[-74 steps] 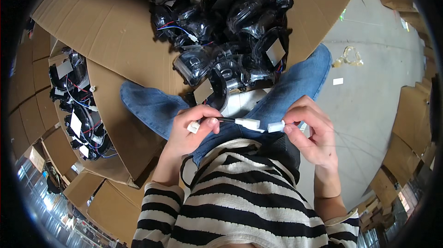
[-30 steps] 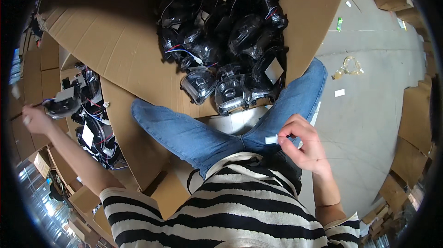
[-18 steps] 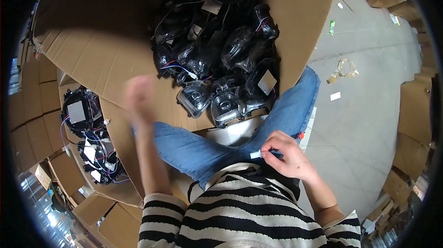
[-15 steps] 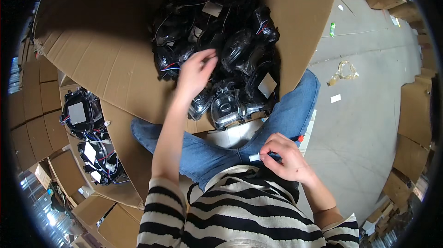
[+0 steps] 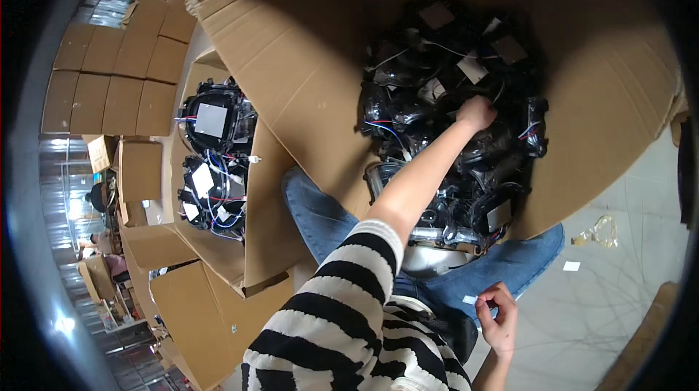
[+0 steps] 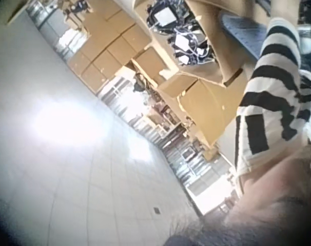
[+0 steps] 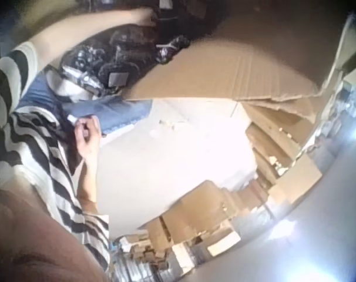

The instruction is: The person sits on the floor and repeatedly picks up black wire harnesses from a large cardboard box. They connect the white plastic connectors of the harnesses to a separate multi-wire cable held in their hand, then place the connected harnesses into a second cardboard box.

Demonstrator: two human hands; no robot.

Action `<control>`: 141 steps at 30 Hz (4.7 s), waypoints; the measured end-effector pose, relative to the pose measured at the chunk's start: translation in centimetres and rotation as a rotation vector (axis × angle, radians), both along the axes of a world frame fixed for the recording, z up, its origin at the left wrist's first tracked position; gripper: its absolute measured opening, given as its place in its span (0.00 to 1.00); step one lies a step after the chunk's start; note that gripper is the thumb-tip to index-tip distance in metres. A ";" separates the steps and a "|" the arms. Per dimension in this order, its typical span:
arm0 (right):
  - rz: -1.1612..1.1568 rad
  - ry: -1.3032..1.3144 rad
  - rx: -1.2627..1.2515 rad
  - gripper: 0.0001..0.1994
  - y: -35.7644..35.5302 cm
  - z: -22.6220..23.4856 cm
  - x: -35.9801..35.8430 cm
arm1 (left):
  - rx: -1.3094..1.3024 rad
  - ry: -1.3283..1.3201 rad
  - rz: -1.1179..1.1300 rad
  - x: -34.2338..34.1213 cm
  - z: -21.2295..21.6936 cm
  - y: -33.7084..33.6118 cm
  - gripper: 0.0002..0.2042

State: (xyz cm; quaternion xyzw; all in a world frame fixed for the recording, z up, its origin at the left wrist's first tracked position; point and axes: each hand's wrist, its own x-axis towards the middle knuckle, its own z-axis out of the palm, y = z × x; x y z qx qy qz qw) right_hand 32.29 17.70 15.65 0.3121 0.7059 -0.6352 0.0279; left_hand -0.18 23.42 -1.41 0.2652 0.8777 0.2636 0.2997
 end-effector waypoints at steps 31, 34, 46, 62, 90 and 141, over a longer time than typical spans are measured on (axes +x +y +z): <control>0.151 0.288 0.147 0.04 -3.1 4.7 -2.5 | 0.405 -0.118 -0.462 15.7 17.9 -23.1 0.14; 0.122 0.321 0.197 0.05 -2.1 5.3 -2.5 | 0.403 -0.153 -0.645 15.2 17.6 -23.2 0.13; 0.305 0.308 0.528 0.08 -1.9 5.7 -2.4 | 0.466 -0.574 -0.957 14.5 17.5 -23.2 0.08; 0.371 0.289 0.565 0.07 -2.4 5.8 -2.1 | 0.315 -0.478 -1.089 13.4 18.8 -22.1 0.08; -0.054 0.201 0.244 0.01 0.0 5.6 -1.9 | 0.407 -0.687 -0.623 10.9 16.5 -22.2 0.10; 0.378 0.684 0.997 0.11 -0.4 3.2 -1.9 | 0.249 -1.175 -0.107 14.3 17.3 -23.7 0.12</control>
